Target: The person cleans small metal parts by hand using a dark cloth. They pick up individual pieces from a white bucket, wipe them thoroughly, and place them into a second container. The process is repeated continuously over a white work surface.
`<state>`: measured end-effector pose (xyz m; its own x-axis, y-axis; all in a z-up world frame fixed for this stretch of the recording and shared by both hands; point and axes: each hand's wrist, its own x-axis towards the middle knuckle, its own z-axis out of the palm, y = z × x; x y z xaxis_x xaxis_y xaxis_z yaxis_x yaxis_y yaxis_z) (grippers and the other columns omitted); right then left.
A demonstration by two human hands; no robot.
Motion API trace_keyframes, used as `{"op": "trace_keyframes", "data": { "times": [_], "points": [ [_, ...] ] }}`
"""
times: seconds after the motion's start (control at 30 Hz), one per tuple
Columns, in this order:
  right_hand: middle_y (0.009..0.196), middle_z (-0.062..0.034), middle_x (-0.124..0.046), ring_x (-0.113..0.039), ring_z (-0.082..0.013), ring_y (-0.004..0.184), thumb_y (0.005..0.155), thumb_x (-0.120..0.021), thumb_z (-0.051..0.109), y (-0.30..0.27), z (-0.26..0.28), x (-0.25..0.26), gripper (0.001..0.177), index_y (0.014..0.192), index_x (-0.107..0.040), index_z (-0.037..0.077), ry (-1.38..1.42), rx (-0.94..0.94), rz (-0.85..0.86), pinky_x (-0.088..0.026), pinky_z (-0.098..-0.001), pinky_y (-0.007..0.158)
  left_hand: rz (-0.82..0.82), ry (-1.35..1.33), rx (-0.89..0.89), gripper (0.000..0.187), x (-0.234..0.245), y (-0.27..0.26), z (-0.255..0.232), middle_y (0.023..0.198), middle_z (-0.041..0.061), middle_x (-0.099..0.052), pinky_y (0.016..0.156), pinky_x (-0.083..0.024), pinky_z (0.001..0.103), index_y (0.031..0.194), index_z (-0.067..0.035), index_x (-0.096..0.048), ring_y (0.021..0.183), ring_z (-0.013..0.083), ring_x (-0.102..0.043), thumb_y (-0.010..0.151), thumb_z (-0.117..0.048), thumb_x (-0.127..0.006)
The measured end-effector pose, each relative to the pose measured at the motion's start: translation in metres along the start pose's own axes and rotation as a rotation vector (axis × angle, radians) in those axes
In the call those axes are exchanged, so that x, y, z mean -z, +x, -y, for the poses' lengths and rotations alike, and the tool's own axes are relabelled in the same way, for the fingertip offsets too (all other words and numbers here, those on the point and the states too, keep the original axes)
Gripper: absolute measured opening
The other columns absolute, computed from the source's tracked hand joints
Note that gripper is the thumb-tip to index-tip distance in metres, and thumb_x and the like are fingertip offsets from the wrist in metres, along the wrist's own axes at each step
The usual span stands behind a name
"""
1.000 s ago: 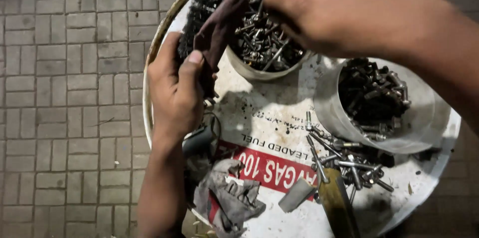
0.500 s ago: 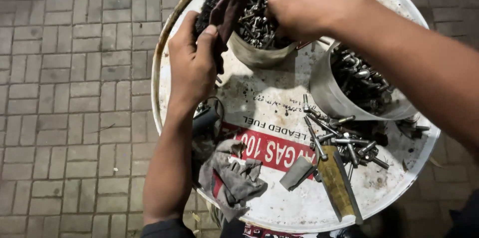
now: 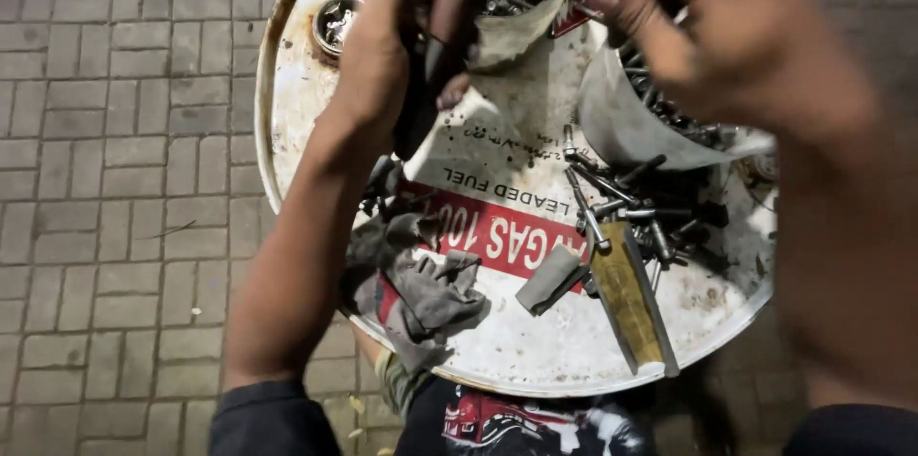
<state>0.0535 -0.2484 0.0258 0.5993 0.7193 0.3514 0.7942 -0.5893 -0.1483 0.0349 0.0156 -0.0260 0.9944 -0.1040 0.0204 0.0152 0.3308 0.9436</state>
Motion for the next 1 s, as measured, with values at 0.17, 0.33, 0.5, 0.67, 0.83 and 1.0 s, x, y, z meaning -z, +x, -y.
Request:
{"op": "trace_keyframes", "data": {
  "times": [0.17, 0.33, 0.5, 0.67, 0.83, 1.0],
  "points": [
    [0.08, -0.0136, -0.062, -0.056, -0.0252, 0.06, 0.116, -0.058, 0.002, -0.011, 0.028, -0.032, 0.01, 0.12, -0.062, -0.005, 0.126, -0.103, -0.162, -0.042, -0.0428, 0.055, 0.149, -0.18, 0.343, 0.044, -0.016, -0.011, 0.007, 0.074, 0.017, -0.067, 0.036, -0.051, 0.024, 0.111, 0.011, -0.056, 0.047, 0.0161, -0.059, 0.094, -0.029, -0.048],
    [0.095, -0.0219, -0.071, -0.067, -0.0316, 0.073, 0.112, -0.061, -0.002, -0.022, 0.029, -0.044, 0.014, 0.121, -0.066, -0.011, -0.007, 0.022, -0.274, -0.053, -0.0418, 0.058, 0.149, -0.18, 0.39, 0.039, -0.026, -0.013, 0.008, 0.07, 0.017, -0.063, 0.033, -0.037, 0.026, 0.095, 0.003, -0.057, 0.04, 0.0183, -0.052, 0.094, -0.033, -0.043],
    [0.075, -0.018, -0.07, -0.063, -0.0216, 0.049, 0.106, -0.051, -0.002, -0.021, 0.024, -0.058, 0.022, 0.099, -0.071, -0.008, -0.008, 0.147, -0.281, -0.048, -0.0277, 0.036, 0.246, -0.245, 0.4, 0.038, -0.019, -0.016, 0.005, 0.071, 0.017, -0.062, 0.034, -0.041, 0.026, 0.093, 0.002, -0.056, 0.042, 0.0177, -0.053, 0.098, -0.033, -0.04],
    [0.061, -0.0029, -0.051, -0.049, -0.015, 0.043, 0.115, -0.051, 0.017, -0.025, 0.017, -0.069, 0.034, 0.086, -0.06, 0.004, -0.116, 0.092, -0.28, -0.038, -0.0321, 0.035, 0.262, -0.302, 0.425, 0.037, -0.02, -0.021, -0.002, 0.067, 0.021, -0.057, 0.031, -0.035, 0.026, 0.097, 0.003, -0.059, 0.038, 0.02, -0.046, 0.094, -0.032, -0.045],
    [0.06, -0.0016, -0.053, -0.045, -0.0147, 0.041, 0.11, -0.057, 0.013, -0.026, 0.008, -0.064, 0.031, 0.082, -0.064, 0.006, -0.033, 0.054, -0.257, -0.031, -0.0302, 0.031, 0.242, -0.256, 0.467, 0.04, -0.019, -0.02, -0.002, 0.065, 0.019, -0.058, 0.029, -0.034, 0.027, 0.088, 0.003, -0.054, 0.036, 0.0201, -0.046, 0.095, -0.033, -0.039],
    [0.058, -0.0017, -0.046, -0.038, -0.0171, 0.043, 0.114, -0.055, 0.016, -0.027, 0.009, -0.061, 0.045, 0.07, -0.049, 0.011, -0.016, -0.013, -0.273, -0.029, -0.0371, 0.037, 0.202, -0.235, 0.44, 0.035, -0.018, -0.024, 0.0, 0.066, 0.018, -0.061, 0.03, -0.04, 0.027, 0.085, 0.0, -0.053, 0.04, 0.0189, -0.051, 0.096, -0.03, -0.039]
  ]
}}
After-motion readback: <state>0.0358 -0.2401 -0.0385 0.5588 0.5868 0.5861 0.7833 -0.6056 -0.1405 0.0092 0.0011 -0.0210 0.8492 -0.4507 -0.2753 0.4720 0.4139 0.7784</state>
